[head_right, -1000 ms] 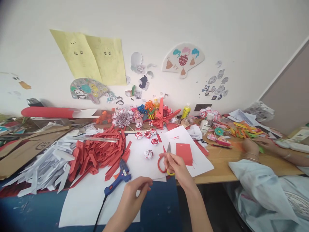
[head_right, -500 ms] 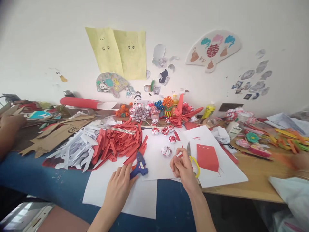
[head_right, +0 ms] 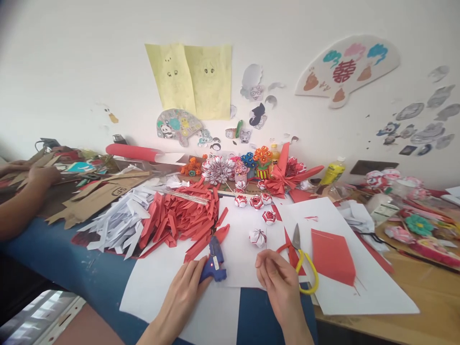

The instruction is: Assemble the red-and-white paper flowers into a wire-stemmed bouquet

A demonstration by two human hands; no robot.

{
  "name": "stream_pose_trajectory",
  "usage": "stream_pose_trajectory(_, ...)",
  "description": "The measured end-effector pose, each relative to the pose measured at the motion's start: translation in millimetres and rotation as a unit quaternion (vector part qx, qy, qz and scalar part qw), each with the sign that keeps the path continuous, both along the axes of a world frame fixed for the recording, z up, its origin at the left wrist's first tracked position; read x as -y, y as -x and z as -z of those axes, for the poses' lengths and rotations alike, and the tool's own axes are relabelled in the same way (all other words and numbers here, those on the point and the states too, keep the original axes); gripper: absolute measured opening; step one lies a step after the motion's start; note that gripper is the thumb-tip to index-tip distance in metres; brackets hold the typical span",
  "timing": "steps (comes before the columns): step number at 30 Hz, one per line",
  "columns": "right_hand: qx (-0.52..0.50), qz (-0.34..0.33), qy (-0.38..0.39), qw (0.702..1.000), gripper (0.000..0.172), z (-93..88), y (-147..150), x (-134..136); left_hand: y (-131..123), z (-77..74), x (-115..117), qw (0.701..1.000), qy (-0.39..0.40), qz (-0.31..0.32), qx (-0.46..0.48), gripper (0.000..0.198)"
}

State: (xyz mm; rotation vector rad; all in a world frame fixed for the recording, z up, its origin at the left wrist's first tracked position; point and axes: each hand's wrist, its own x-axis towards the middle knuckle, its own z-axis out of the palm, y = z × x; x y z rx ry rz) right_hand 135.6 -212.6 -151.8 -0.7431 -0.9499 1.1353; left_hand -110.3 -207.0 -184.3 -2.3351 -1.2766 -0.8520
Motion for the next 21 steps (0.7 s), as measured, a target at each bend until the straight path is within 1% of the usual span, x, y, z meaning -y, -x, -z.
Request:
stream_pose_trajectory(2, 0.005, -0.008, -0.040, 0.999, 0.022, 1.9, 2.6, -3.8, 3.6, -1.3, 2.6, 1.000, -0.006, 0.025, 0.017, 0.041)
stream_pose_trajectory(4, 0.021, 0.005, -0.074, 0.997, 0.026, 6.8, 2.5, -5.9, 7.1, -2.7, 4.8, 0.998, 0.006, 0.043, 0.046, 0.043)
stream_pose_trajectory(6, 0.060, 0.047, -0.081, 0.994, 0.028, 12.7, 1.5, -5.5, 10.2, -3.2, 6.0, 0.994, 0.041, 0.058, 0.085, 0.044)
stream_pose_trajectory(8, 0.144, 0.099, -0.066, 0.982, 0.026, 16.1, 2.7, -3.3, 13.4, -2.4, 5.8, 0.985, 0.088, 0.078, 0.127, 0.044)
stream_pose_trajectory(9, 0.196, 0.124, -0.058, 0.971, 0.024, 16.4, 4.8, -2.2, 15.0, -1.6, 5.4, 0.979, 0.110, 0.092, 0.146, 0.043)
stream_pose_trajectory(11, 0.300, 0.170, -0.060, 0.937, 0.022, 14.6, 12.1, -1.5, 18.7, 0.1, 4.4, 0.967, 0.139, 0.117, 0.179, 0.043)
stream_pose_trajectory(13, 0.372, 0.203, -0.106, 0.899, 0.022, 12.3, 21.6, -3.7, 22.4, 1.6, 4.5, 0.958, 0.149, 0.136, 0.201, 0.044)
stream_pose_trajectory(16, 0.451, 0.215, -0.200, 0.843, 0.028, 13.3, 33.2, -9.8, 26.9, 3.6, 7.8, 0.951, 0.163, 0.153, 0.213, 0.045)
stream_pose_trajectory(18, 0.487, 0.235, -0.240, 0.806, 0.032, 17.2, 36.9, -12.9, 28.9, 5.6, 11.1, 0.948, 0.173, 0.154, 0.219, 0.045)
stream_pose_trajectory(19, 0.501, 0.245, -0.254, 0.790, 0.034, 19.5, 37.7, -13.7, 29.6, 6.8, 12.5, 0.946, 0.178, 0.153, 0.223, 0.044)
stream_pose_trajectory(21, 0.517, 0.253, -0.275, 0.770, 0.036, 23.1, 38.3, -13.8, 30.9, 9.9, 14.6, 0.944, 0.189, 0.152, 0.225, 0.044)
